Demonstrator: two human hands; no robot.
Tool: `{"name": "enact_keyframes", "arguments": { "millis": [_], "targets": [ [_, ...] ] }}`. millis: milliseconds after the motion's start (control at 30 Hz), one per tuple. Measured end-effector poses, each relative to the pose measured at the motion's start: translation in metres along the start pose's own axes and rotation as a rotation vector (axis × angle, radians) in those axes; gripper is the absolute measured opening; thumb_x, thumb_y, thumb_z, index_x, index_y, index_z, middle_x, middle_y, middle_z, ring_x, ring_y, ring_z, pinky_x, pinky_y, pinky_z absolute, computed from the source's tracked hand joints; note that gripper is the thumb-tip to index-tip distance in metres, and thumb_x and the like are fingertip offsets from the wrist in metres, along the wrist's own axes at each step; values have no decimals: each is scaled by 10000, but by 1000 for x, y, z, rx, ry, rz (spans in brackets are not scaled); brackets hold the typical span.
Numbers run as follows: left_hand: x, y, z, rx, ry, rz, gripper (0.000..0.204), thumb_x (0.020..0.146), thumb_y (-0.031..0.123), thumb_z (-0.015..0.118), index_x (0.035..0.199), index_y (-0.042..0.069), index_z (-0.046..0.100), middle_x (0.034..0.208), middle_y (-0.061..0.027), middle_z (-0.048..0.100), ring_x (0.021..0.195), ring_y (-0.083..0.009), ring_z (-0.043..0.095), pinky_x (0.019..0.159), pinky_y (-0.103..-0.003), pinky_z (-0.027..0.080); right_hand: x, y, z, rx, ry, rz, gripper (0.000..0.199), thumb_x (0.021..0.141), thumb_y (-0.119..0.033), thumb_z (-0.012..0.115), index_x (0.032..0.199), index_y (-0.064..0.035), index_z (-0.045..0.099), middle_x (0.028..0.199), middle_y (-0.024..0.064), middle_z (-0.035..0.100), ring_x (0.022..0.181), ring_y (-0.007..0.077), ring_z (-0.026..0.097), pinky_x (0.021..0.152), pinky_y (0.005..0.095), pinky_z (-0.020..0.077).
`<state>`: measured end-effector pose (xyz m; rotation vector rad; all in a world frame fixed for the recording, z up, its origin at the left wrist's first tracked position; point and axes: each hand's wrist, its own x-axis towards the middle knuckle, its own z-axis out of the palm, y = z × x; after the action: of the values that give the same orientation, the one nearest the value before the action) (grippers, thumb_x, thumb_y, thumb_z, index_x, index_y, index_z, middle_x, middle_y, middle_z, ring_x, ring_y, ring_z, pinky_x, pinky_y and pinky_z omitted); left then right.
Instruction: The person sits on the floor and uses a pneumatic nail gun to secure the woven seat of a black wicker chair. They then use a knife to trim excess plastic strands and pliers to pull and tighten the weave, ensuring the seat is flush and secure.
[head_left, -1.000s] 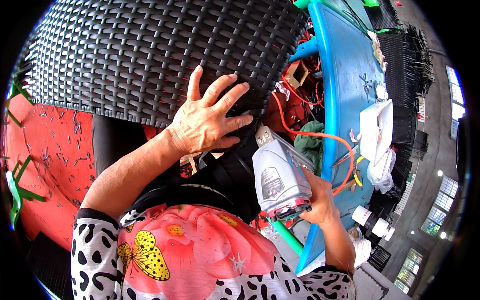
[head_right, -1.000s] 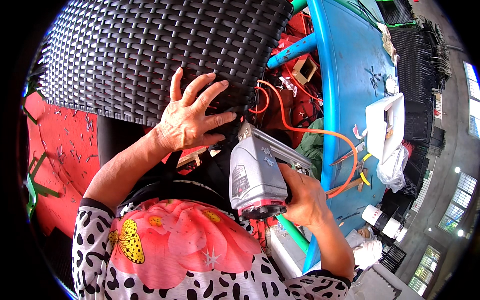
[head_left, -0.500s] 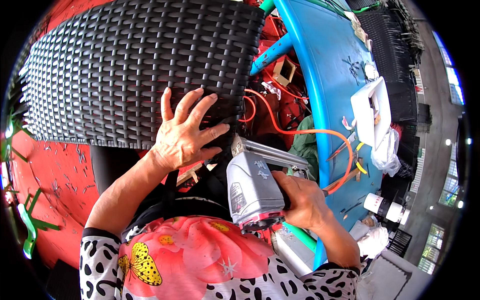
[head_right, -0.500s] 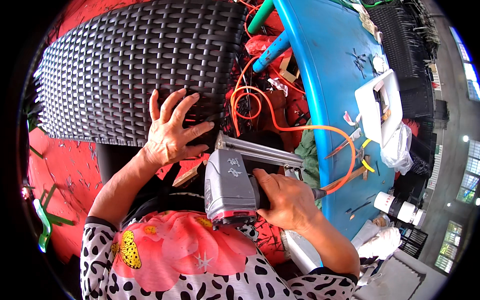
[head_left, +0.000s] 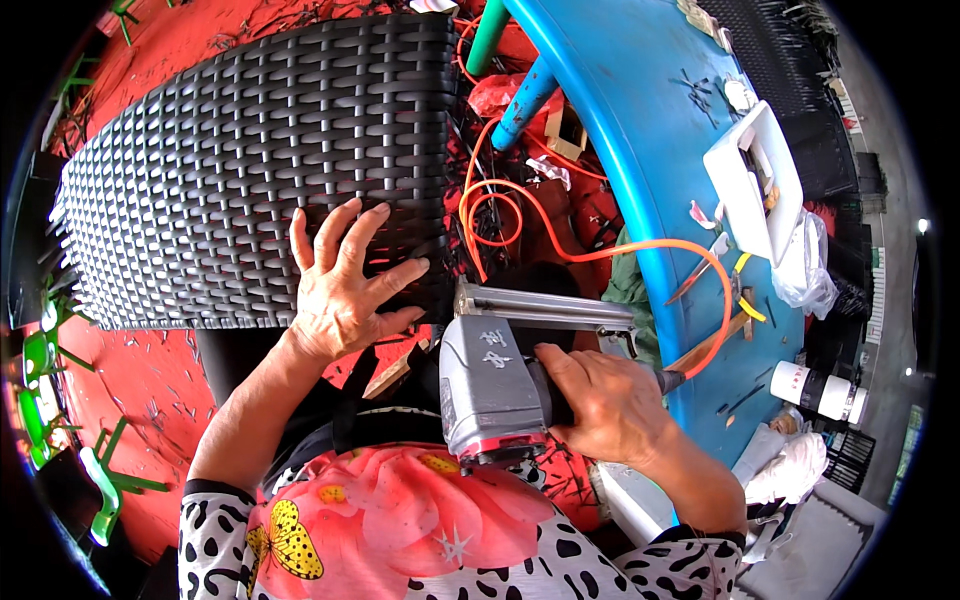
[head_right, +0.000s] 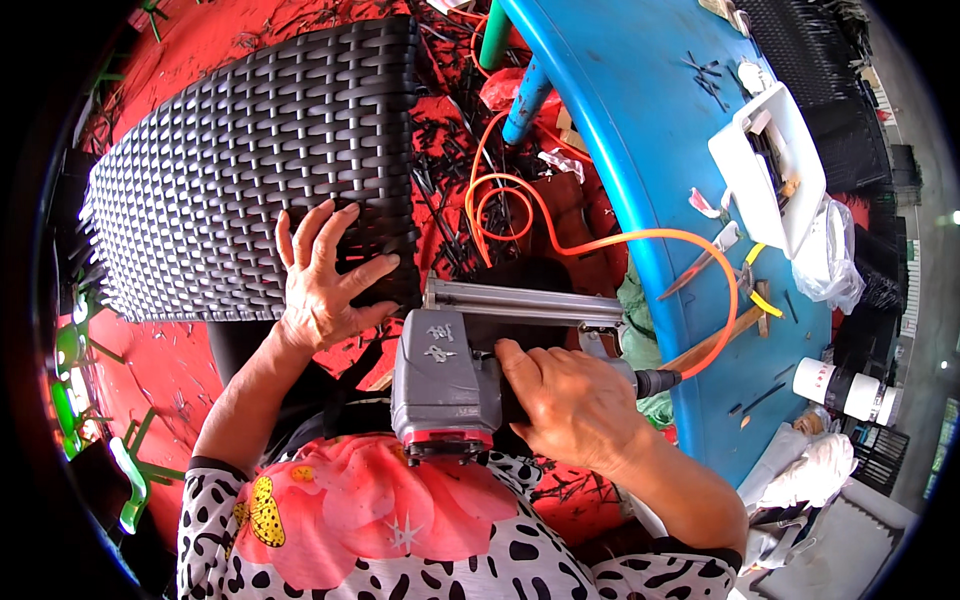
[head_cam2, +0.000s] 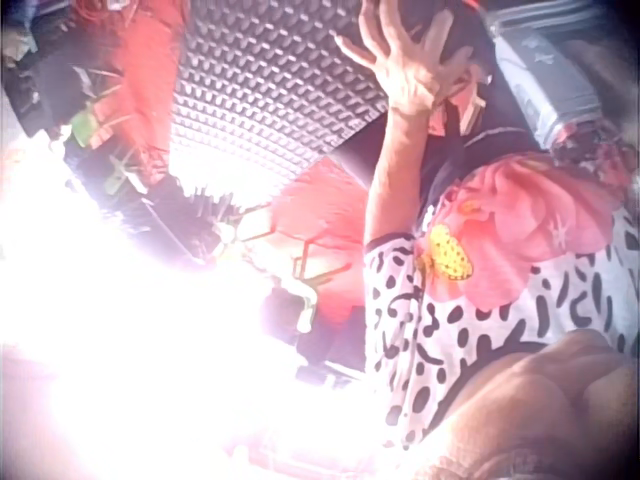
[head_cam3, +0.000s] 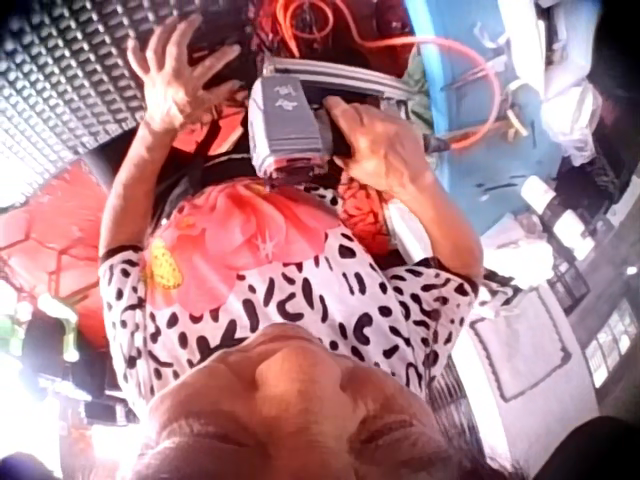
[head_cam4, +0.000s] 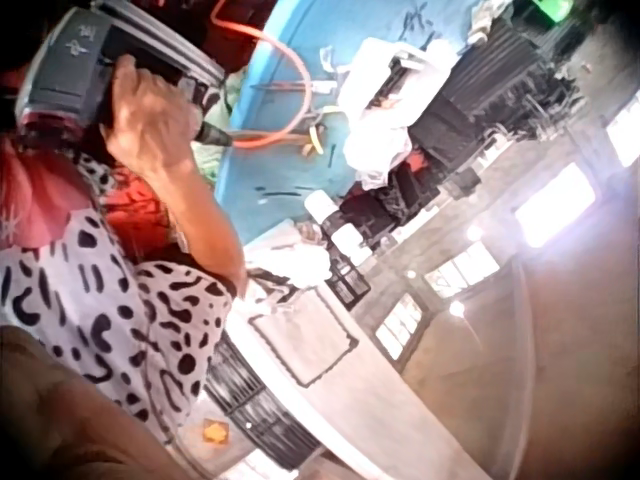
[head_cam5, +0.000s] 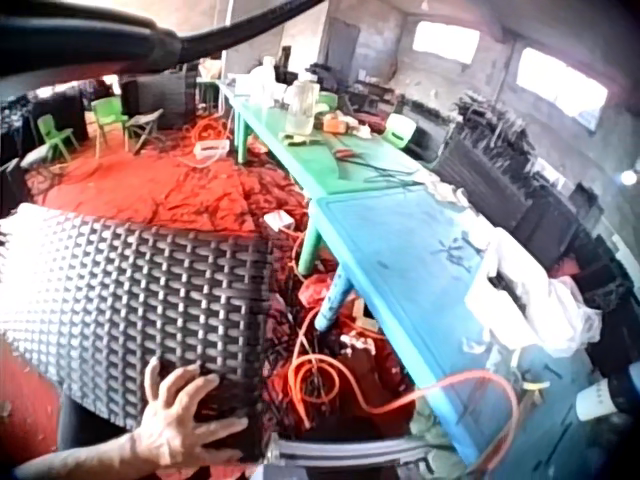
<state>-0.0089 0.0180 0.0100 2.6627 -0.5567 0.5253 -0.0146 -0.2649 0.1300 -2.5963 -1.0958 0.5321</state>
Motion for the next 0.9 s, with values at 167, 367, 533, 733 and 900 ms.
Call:
{"name": "enact_keyframes", "arguments": {
  "millis": [167, 367, 533, 733, 900],
  "targets": [
    [1, -2, 2, 29, 3, 22, 499, 563, 470, 784, 1022, 304, 678, 1347, -128, 419, 1247, -357, 373, 1071, -609, 90, 1, 10, -16, -201, 50, 4, 719, 553, -197, 797, 1165, 18, 489, 751, 63, 585, 709, 226, 620, 626, 336, 489],
    [1, -1, 2, 93, 7, 30, 452, 608, 506, 746, 1011, 311, 686, 1349, -126, 418, 1243, -361, 375, 1070, -605, 84, 21, 30, -50, -240, 306, 111, 722, 578, -158, 815, 1200, -32, 471, 824, 139, 617, 746, 311, 634, 664, 407, 512],
    [2, -2, 3, 83, 2, 44, 476, 609, 527, 737, 1028, 309, 678, 1357, -127, 409, 1253, -363, 365, 1073, -602, 81, 50, 65, -83, -413, 426, 184, 594, 643, -132, 770, 1149, -14, 482, 831, 190, 628, 741, 380, 629, 647, 439, 517],
    [-2, -5, 2, 72, 2, 49, 493, 608, 510, 740, 1051, 308, 664, 1363, -142, 401, 1260, -374, 358, 1078, -599, 80, 29, 43, -74, -256, 457, 103, 617, 640, -111, 739, 1207, -59, 501, 907, 207, 630, 824, 393, 624, 724, 455, 512],
    [-2, -5, 1, 4, 17, 5, 476, 575, 473, 755, 1017, 320, 672, 1363, -82, 397, 1270, -333, 351, 1041, -661, 105, 12, -6, -60, -9, 133, 5, 730, 553, -162, 793, 1208, -24, 502, 906, 126, 627, 796, 300, 637, 710, 381, 518]
  ]
}}
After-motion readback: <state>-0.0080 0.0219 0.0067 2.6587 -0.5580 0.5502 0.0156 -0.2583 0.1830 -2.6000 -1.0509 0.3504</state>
